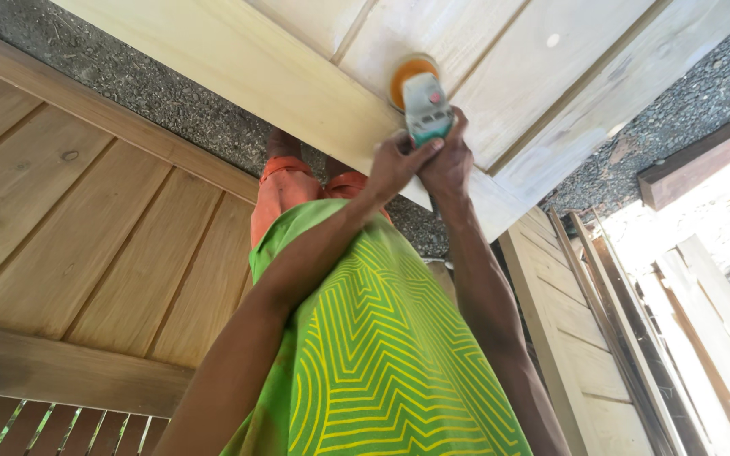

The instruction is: The person uses an electric orbital sander to smooth the surface of a large wooden door or panel. The person moves the sander systematically across the wood, occasionally using their left hand to steady the panel or wipe away dust.

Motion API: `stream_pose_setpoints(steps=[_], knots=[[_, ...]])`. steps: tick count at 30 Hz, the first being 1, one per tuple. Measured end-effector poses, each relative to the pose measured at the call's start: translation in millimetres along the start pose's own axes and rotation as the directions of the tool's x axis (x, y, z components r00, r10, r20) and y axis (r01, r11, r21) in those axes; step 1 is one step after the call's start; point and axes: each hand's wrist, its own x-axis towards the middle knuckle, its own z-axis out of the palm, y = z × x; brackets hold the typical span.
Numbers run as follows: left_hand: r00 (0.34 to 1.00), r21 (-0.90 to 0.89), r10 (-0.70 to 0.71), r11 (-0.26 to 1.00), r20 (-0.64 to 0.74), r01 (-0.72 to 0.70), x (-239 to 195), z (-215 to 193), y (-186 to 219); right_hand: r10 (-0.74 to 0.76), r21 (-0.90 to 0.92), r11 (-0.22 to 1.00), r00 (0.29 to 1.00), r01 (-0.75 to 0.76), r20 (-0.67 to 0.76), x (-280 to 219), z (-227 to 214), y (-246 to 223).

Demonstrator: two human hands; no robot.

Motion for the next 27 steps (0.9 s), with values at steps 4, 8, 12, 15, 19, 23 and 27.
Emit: stream_pose_setpoints(steps=[4,8,12,15,19,23,27], knots=[[0.996,0.033,-0.043,0.999,0.075,0.041,-9,41,-13,0.026,-0.007,1.000,0.998,-0.027,-0.054,-30,-25,35],[0.997,0.186,-0.036,0.982,0.067,0.023,-12,53,-13,-0.057,-0.013,0.998,0.990,0.056,-0.130,-37,-35,41],[0.999,0.139,-0.041,0.990,0.018,0.038,-10,42,-13,0.090,-0.001,0.996,0.996,-0.090,-0.016,-28,-34,22],[0.995,0.117,0.037,0.993,-0.089,-0.026,7,22,-4,0.023,0.041,0.999,0.999,-0.024,0.036,1,-25,-6],[0.982,0.007,0.126,0.992,-0.144,-0.126,14,-13,4,-0.049,0.037,0.998,0.998,0.047,0.043,24,-7,-40],[0.962,-0.035,0.161,0.984,-0.221,-0.173,17,-20,3,-0.144,0.019,0.989,0.989,0.144,0.028,29,1,-48],[0.987,-0.014,0.110,0.994,-0.113,-0.112,8,-3,-10,-0.016,0.040,0.999,0.998,0.013,0.068,11,-9,-29]])
